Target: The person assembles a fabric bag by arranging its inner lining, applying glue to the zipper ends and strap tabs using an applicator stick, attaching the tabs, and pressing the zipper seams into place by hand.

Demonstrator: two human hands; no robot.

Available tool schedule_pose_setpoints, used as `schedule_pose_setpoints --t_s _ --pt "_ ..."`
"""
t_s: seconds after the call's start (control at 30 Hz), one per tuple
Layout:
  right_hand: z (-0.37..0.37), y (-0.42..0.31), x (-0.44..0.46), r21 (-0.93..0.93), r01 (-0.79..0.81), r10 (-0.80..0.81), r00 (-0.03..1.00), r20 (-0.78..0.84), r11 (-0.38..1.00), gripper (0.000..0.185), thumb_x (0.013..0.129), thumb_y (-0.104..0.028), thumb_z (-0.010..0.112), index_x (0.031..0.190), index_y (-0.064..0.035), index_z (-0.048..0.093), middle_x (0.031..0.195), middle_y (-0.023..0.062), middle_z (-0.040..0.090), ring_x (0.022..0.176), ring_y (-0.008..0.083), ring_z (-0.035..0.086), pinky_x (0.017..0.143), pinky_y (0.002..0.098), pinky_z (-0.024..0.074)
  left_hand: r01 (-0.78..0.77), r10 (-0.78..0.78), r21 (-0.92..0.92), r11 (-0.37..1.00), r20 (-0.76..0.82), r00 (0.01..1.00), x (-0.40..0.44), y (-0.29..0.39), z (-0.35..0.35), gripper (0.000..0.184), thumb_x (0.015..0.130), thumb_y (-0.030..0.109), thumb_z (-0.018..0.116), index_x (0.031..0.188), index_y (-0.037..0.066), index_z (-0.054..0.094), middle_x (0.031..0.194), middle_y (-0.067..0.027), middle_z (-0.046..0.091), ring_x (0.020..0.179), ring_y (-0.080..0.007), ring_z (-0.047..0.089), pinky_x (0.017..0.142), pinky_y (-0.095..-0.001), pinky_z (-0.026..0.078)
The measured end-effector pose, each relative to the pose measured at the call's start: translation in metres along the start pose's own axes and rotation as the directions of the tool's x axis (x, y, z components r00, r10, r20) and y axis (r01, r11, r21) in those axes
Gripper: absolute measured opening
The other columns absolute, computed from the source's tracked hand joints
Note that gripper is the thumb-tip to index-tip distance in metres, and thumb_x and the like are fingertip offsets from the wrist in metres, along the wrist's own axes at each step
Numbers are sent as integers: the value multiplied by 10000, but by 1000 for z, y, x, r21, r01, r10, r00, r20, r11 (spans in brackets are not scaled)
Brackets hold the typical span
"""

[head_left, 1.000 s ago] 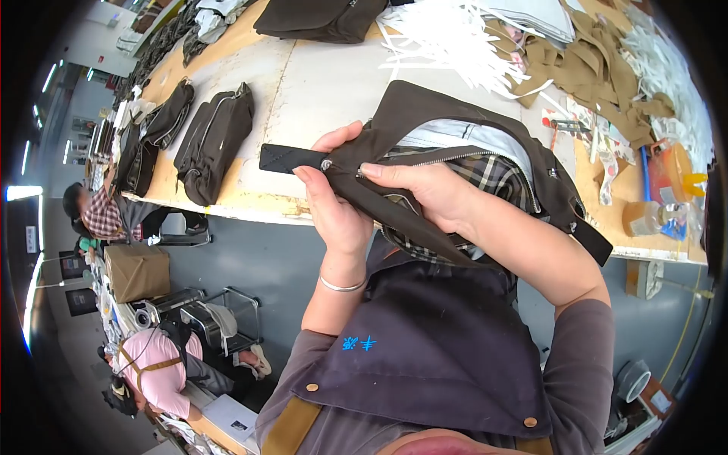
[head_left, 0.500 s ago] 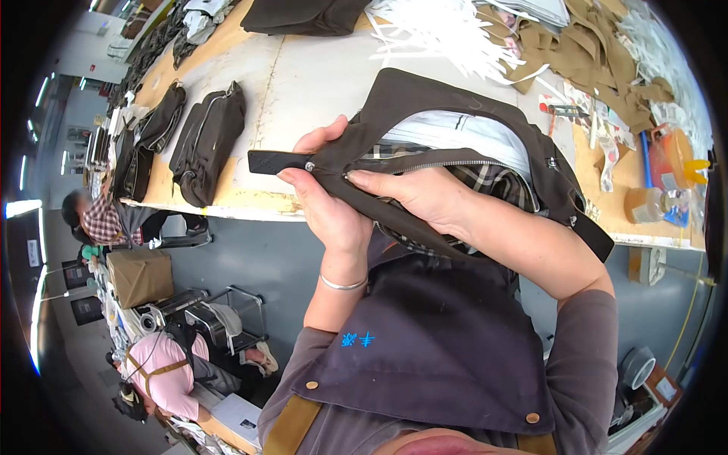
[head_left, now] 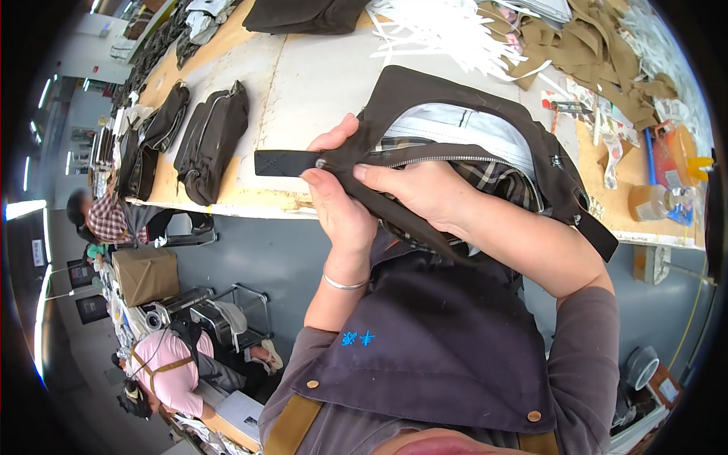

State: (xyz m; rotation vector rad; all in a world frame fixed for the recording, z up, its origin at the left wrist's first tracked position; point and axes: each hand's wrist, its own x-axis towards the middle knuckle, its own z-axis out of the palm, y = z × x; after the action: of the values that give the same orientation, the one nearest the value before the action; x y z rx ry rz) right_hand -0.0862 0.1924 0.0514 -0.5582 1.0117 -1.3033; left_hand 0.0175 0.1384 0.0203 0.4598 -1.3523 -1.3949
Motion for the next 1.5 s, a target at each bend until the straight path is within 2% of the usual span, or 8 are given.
schedule_pose_setpoints --t_s 0.07,0.27,0.37,0.43,0.67,0.77,1.37,1.5 --pt "1 4 3 134 20 -25 999 36 991 234 856 -139 633 1033 12 610 950 79 631 798 139 605 657 262 499 8 -8 -32 999 -14 1000 0 1 0 506 965 514 227 1153 91 431 1242 -202 488 1155 -268 475 987 -410 377" --pt "-6 -4 0 301 -235 213 971 106 924 247 853 -163 633 1024 15 617 944 89 633 802 136 612 647 262 500 35 -41 -129 991 -46 998 1 0 1 485 963 513 240 1143 106 433 1252 -216 476 1143 -278 489 973 -404 402" --pt "-4 -12 -4 251 -283 270 959 88 926 268 862 -174 626 1043 22 607 948 90 629 805 131 610 663 254 495 26 -29 -138 990 -20 999 1 0 0 443 966 490 275 1126 110 435 1258 -220 468 1139 -289 494 963 -411 416" --pt "-3 -8 -4 259 -225 212 974 78 939 260 867 -168 620 1047 20 605 951 88 628 813 131 609 668 255 496 11 -11 -68 998 1 1000 1 0 -1 409 968 472 302 1108 112 437 1261 -221 465 1137 -298 496 959 -420 420" --pt "-3 10 0 274 -85 69 995 68 958 248 879 -146 613 1059 23 596 981 87 620 867 133 597 724 256 490 8 -8 -189 982 -1 1000 0 2 1 360 978 428 310 1045 91 420 1229 -198 483 1176 -262 457 993 -404 382" --pt "-4 9 -1 251 -181 174 983 52 951 258 879 -145 614 1068 29 588 994 88 614 873 133 591 736 259 487 8 -8 -157 988 -2 1000 1 2 0 360 978 437 300 1050 108 428 1242 -206 477 1160 -280 473 979 -421 395" --pt "-6 15 -1 203 68 -91 990 105 977 262 879 -115 606 1095 28 574 1029 66 601 927 131 561 802 266 466 6 -7 -60 998 -16 1000 -2 -2 -2 406 956 492 323 1075 121 438 1249 -220 484 1139 -300 492 961 -436 411" --pt "-4 10 -1 68 135 -141 986 93 989 262 881 -126 606 1094 23 574 1011 64 601 905 126 561 770 263 473 9 -10 -59 998 -15 1000 -3 -1 -1 408 955 494 324 1077 120 432 1232 -217 498 1128 -291 498 951 -426 417"
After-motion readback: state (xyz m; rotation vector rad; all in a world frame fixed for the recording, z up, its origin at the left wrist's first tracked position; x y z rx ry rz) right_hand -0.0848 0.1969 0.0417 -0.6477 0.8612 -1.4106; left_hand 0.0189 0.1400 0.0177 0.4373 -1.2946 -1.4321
